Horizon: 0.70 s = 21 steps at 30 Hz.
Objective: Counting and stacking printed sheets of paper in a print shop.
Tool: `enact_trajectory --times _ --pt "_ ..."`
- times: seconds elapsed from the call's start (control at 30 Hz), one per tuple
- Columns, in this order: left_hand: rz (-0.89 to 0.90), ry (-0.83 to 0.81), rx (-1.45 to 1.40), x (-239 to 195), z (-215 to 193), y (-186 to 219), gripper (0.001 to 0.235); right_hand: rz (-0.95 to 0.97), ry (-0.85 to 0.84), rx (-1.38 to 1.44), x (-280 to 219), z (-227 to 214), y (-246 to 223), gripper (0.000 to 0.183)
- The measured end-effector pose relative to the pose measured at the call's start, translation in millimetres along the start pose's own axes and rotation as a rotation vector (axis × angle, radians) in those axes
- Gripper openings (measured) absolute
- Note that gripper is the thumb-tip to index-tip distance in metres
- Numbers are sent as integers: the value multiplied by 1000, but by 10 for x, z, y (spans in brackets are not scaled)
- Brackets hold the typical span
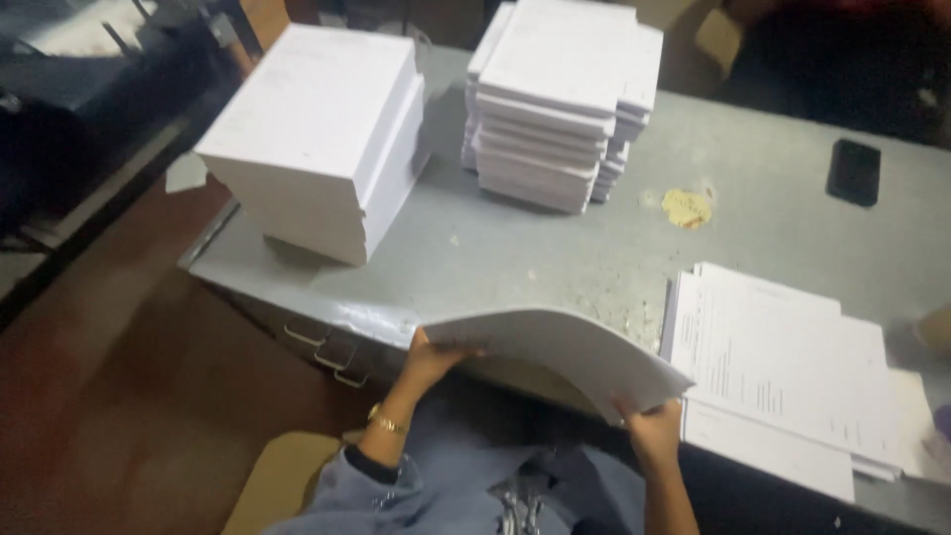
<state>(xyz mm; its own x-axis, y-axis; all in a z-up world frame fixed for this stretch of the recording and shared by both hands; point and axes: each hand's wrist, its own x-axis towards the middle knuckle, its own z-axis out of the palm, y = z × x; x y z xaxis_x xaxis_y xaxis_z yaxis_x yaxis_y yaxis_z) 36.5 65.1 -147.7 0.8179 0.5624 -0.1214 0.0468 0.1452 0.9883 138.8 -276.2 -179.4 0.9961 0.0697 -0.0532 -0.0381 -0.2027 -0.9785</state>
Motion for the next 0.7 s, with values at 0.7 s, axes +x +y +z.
enact_trajectory --times 0.7 --pt "7 -65 230 76 31 -8 34 60 -81 -169 131 -80 84 62"
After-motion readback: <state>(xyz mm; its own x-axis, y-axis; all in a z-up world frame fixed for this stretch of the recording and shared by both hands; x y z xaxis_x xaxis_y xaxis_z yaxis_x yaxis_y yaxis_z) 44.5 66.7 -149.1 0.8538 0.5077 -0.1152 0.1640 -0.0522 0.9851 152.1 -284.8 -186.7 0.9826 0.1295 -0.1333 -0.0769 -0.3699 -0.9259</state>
